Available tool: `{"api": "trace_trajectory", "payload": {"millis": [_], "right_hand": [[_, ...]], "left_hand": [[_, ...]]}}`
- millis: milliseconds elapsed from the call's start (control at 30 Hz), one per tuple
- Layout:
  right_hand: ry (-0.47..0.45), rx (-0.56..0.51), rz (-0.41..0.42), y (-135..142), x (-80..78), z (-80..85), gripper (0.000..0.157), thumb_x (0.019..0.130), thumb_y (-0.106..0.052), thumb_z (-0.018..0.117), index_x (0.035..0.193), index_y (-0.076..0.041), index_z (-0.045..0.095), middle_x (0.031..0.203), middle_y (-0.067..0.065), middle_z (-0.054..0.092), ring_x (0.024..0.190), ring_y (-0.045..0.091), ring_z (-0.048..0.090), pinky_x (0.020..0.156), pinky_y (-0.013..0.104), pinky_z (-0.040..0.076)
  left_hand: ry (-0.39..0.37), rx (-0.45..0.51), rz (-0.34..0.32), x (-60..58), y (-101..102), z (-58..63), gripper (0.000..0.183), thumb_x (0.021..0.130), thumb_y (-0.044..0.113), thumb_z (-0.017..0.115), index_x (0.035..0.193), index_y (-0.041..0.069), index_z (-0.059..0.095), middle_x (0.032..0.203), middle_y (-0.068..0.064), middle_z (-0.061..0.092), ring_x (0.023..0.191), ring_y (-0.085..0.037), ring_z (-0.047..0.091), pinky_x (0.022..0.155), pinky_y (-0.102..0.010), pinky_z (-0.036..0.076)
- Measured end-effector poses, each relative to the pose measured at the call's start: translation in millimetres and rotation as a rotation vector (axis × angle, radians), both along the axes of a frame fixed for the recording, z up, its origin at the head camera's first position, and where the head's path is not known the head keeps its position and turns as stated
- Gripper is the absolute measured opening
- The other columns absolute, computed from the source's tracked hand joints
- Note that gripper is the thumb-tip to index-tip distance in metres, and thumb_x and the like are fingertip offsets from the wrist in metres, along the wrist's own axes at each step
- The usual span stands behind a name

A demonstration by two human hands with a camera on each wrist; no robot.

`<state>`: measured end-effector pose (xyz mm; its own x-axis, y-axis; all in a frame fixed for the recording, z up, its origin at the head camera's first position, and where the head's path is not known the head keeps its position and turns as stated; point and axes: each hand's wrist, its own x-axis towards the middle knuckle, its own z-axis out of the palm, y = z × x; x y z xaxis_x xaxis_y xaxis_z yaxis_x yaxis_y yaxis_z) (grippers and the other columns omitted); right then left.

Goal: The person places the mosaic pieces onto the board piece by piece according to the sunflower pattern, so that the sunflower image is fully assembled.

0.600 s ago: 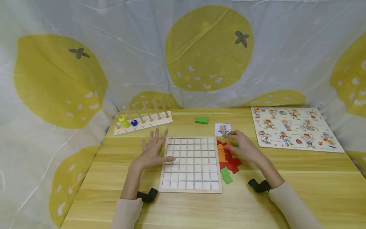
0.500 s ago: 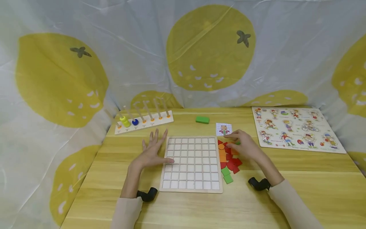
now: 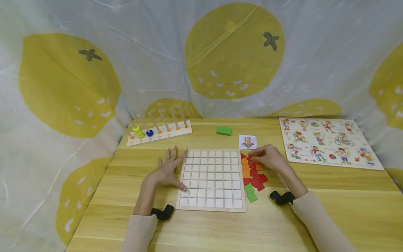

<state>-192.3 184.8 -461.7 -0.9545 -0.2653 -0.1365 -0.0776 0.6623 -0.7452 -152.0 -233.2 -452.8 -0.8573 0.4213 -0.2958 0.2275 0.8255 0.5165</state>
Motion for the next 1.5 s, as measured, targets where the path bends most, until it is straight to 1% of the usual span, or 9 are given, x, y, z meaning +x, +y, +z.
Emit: {"api": "trace_trajectory", "payload": {"millis": [233,367,467,633,733,933,1100,1333,1500], "right_hand": [[-0.001,-0.002,-0.019,-6.6,-1.1,1.2,0.017,0.092,-0.013,0.079,0.105,-0.004,0.081,0.093,0.012,0.079,0.077,0.018,0.058,0.066,0.027,0.047],[-0.026,-0.011,-0.030,-4.8,-0.1,4.5,0.016,0.094,-0.012,0.077,0.107,-0.003,0.081,0.100,0.016,0.079,0.082,0.019,0.066,0.068,0.026,0.050],[-0.029,0.001,-0.020,-2.3,0.2,5.8,0.017,0.094,-0.013,0.077,0.107,-0.003,0.081,0.103,0.016,0.079,0.084,0.019,0.067,0.068,0.027,0.050],[-0.005,0.023,-0.012,-0.1,-0.5,4.7,0.019,0.090,-0.014,0.081,0.105,-0.004,0.081,0.090,0.011,0.078,0.077,0.018,0.061,0.065,0.028,0.046],[0.001,0.035,-0.036,-0.1,-1.5,4.0,0.018,0.087,-0.015,0.084,0.101,-0.004,0.080,0.082,0.008,0.074,0.075,0.018,0.058,0.065,0.029,0.044],[-0.020,0.064,-0.073,2.5,-1.8,4.9,0.018,0.085,-0.016,0.085,0.097,-0.005,0.079,0.077,0.004,0.067,0.073,0.019,0.054,0.064,0.029,0.041],[-0.017,0.069,-0.047,4.0,-2.3,4.4,0.018,0.087,-0.016,0.082,0.102,-0.006,0.081,0.074,0.003,0.064,0.069,0.019,0.050,0.058,0.027,0.039],[-0.052,0.028,-0.020,4.1,-2.7,2.9,0.023,0.088,-0.012,0.081,0.109,-0.003,0.080,0.060,-0.004,0.042,0.059,0.015,0.039,0.051,0.024,0.030],[-0.054,0.014,-0.020,4.7,-3.7,2.9,0.023,0.086,-0.012,0.083,0.107,-0.003,0.080,0.058,-0.005,0.036,0.056,0.015,0.035,0.051,0.025,0.028]], "left_hand": [[-0.031,-0.029,0.018,2.3,-4.6,4.3,0.140,0.062,0.047,0.097,0.168,0.023,0.008,0.169,-0.025,-0.024,0.156,-0.047,-0.026,0.116,-0.077,-0.018],[-0.036,-0.051,0.018,2.2,-1.4,5.1,0.139,0.063,0.049,0.096,0.168,0.024,0.008,0.169,-0.024,-0.023,0.156,-0.047,-0.026,0.116,-0.078,-0.017],[-0.047,-0.047,0.016,1.8,1.9,5.3,0.139,0.064,0.049,0.096,0.168,0.023,0.006,0.169,-0.024,-0.023,0.155,-0.048,-0.026,0.116,-0.079,-0.017],[-0.066,-0.064,0.027,2.2,5.4,5.8,0.139,0.065,0.046,0.096,0.168,0.023,0.005,0.169,-0.024,-0.025,0.155,-0.047,-0.028,0.116,-0.077,-0.018],[-0.073,-0.068,0.032,2.8,5.7,6.1,0.140,0.065,0.045,0.096,0.168,0.022,0.005,0.169,-0.024,-0.025,0.155,-0.047,-0.029,0.116,-0.077,-0.018],[-0.079,-0.067,0.028,2.9,6.8,5.1,0.140,0.064,0.047,0.096,0.168,0.023,0.005,0.169,-0.024,-0.025,0.154,-0.047,-0.029,0.116,-0.077,-0.018],[-0.076,-0.068,0.030,2.9,7.0,3.9,0.140,0.064,0.047,0.096,0.168,0.023,0.005,0.169,-0.023,-0.025,0.154,-0.047,-0.029,0.117,-0.077,-0.018],[-0.079,-0.064,0.030,3.5,7.2,2.9,0.140,0.065,0.049,0.095,0.168,0.024,0.004,0.169,-0.022,-0.027,0.154,-0.047,-0.030,0.116,-0.077,-0.018],[-0.073,-0.064,0.023,2.8,7.6,3.4,0.139,0.066,0.049,0.095,0.168,0.024,0.003,0.169,-0.021,-0.028,0.154,-0.047,-0.031,0.116,-0.077,-0.019]]}}
